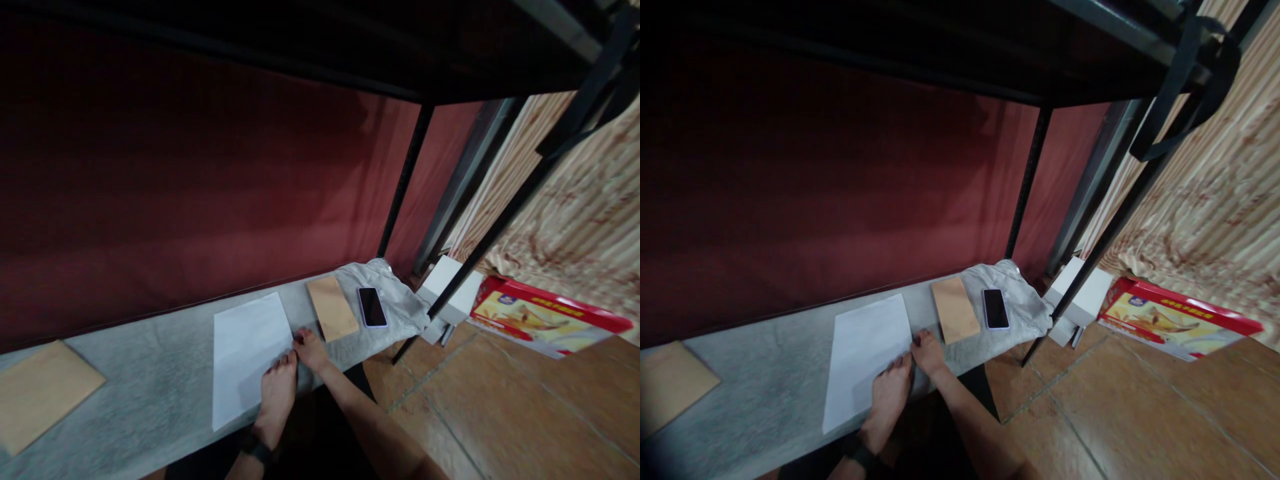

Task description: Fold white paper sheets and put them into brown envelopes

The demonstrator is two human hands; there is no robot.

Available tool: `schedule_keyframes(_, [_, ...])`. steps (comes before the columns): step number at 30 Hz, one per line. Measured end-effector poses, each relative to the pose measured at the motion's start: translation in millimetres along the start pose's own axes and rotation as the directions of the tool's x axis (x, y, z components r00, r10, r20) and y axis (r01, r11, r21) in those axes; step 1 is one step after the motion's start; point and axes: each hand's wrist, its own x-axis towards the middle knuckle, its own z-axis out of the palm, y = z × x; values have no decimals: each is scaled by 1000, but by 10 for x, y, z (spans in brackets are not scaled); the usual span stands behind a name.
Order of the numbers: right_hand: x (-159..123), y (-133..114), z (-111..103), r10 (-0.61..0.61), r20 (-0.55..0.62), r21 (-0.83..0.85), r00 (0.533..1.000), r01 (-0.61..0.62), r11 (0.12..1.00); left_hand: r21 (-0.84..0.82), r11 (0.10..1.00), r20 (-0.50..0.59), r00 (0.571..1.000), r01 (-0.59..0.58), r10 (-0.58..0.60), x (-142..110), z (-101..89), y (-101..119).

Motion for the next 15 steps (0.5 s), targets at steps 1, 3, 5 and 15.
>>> schedule_keyframes(1, [11,-12,9,6,11,-11,1000,-6,1000,-4,1000,-16,1000,-22,22,-15,20,-6])
schedule_keyframes(3, [8,-30,26,17,31,-34,999,-16,999,-29,998,-52,997,-63,62,-68,75,-34])
schedule_keyframes(5, [-19,-39,38,27,40,-57,999,-25,998,-84,990,-102,989,-113,104,-137,156,-101])
schedule_keyframes(15, [-275,-21,69,-48,-28,-202,998,41,978,-162,984,-254,967,-71,28,91,485,-932])
